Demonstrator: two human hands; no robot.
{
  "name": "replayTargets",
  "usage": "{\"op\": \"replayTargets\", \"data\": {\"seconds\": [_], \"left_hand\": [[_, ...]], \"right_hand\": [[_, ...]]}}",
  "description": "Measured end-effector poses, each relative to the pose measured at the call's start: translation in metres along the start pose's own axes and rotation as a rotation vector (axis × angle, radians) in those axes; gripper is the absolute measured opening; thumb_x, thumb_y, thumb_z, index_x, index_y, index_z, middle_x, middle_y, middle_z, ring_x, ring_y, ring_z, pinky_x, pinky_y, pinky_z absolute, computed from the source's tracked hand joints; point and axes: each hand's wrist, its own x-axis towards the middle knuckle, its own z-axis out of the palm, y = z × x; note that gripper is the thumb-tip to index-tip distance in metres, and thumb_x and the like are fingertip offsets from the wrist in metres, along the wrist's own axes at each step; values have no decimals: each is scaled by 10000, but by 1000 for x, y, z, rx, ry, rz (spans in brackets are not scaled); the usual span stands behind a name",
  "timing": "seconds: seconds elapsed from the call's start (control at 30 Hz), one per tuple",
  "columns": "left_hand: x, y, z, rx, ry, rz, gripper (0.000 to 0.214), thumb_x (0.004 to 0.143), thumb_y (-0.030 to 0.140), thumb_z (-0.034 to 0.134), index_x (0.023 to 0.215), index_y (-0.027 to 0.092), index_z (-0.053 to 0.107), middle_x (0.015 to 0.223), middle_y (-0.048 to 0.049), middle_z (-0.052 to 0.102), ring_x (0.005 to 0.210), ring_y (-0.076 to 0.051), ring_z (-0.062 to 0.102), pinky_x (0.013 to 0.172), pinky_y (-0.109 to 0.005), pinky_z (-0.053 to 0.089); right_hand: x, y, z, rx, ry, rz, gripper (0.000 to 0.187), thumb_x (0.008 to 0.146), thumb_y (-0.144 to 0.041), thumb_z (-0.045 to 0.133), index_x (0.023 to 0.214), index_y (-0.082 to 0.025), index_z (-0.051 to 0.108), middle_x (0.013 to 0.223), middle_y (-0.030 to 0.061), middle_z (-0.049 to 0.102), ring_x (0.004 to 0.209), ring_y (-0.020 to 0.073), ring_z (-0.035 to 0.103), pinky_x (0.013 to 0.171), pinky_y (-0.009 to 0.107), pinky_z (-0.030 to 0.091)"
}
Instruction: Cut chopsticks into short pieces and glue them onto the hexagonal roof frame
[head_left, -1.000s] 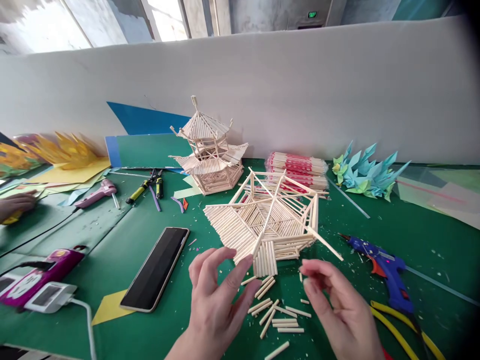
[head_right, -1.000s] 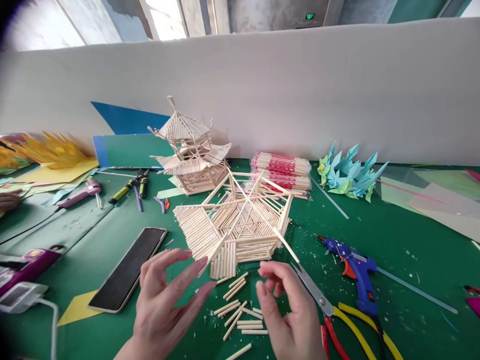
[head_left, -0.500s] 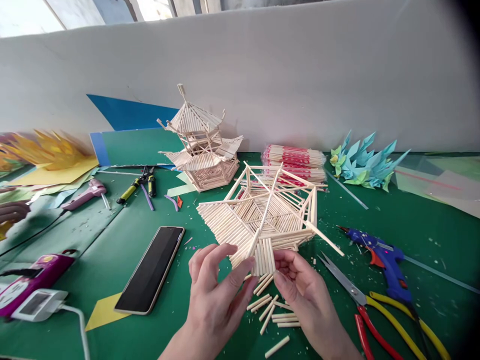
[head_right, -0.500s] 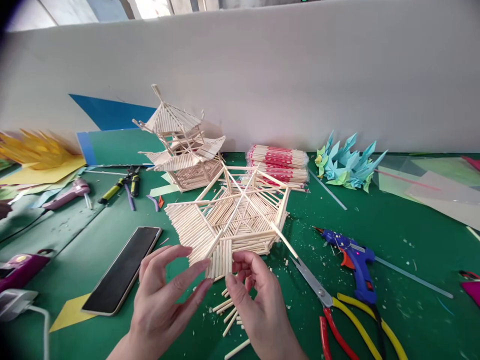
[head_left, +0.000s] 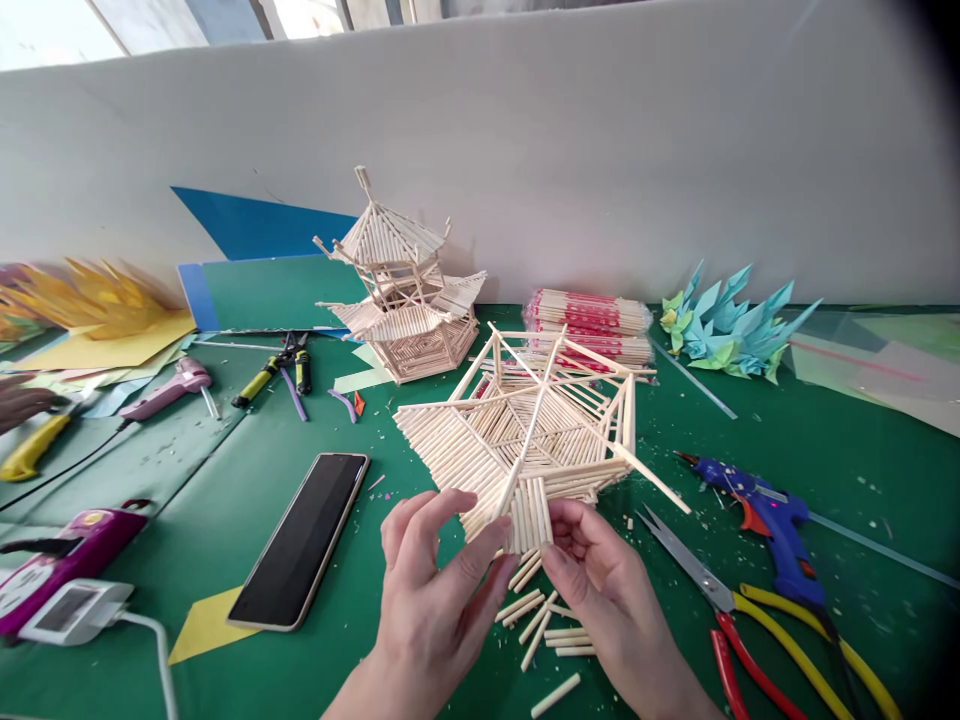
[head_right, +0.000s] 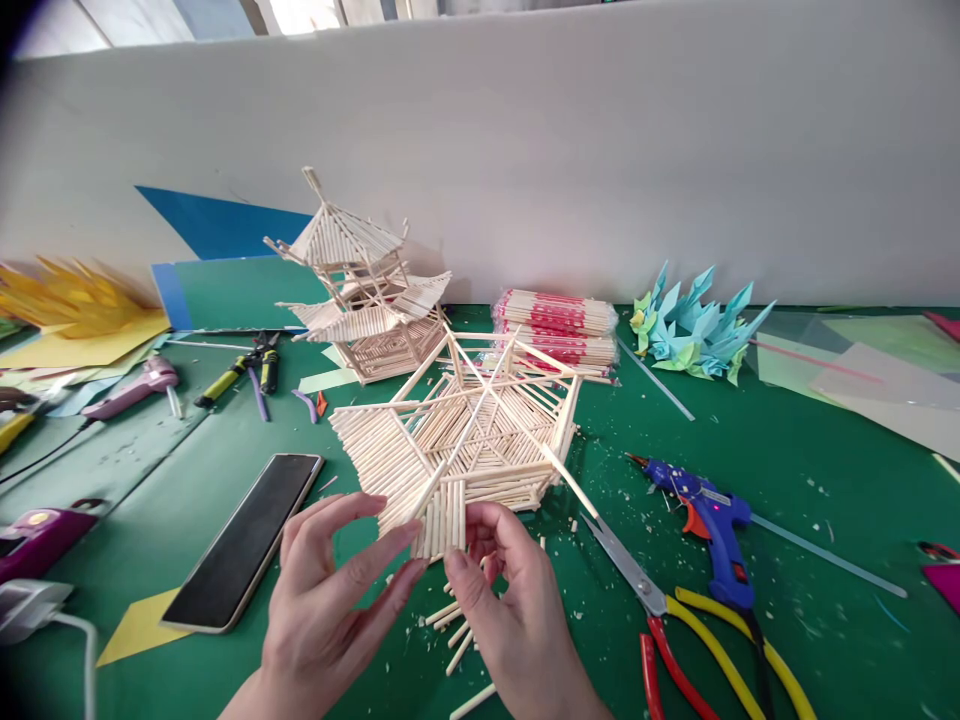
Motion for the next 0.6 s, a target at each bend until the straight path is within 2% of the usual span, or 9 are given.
{"op": "replayTargets", "data": {"seconds": [0.2, 0.37, 0.6], "left_hand": [[0, 0, -1, 6, 5, -6, 236, 691, 74, 647, 901, 178, 622, 971, -98, 503, 883, -254, 490, 750, -405, 410], [-2, -1, -1, -4, 18, -7, 249, 692, 47, 635, 884, 205, 620, 984, -86, 494, 894, -249, 472, 738, -399, 419], [-2, -1, -1, -15, 33, 6, 248, 687, 28, 634, 852, 213, 630, 1002, -85, 482, 883, -246, 465, 736, -408, 411]], "right_hand": [[-1, 0, 1, -12, -11, -1, 279, 864, -323, 501, 1123, -222, 523, 1025, 70, 608, 788, 160, 542, 644, 275, 407], [1, 0, 2, -21, 13, 23, 280, 843, -372, 510, 1068, -209, 543, 954, 70, 624, 775, 182, 557, 615, 278, 399], [1, -1, 5, -12, 10, 20, 292, 839, -372, 514, 1087, -221, 546, 914, 60, 630, 769, 189, 552, 617, 279, 395]]}}
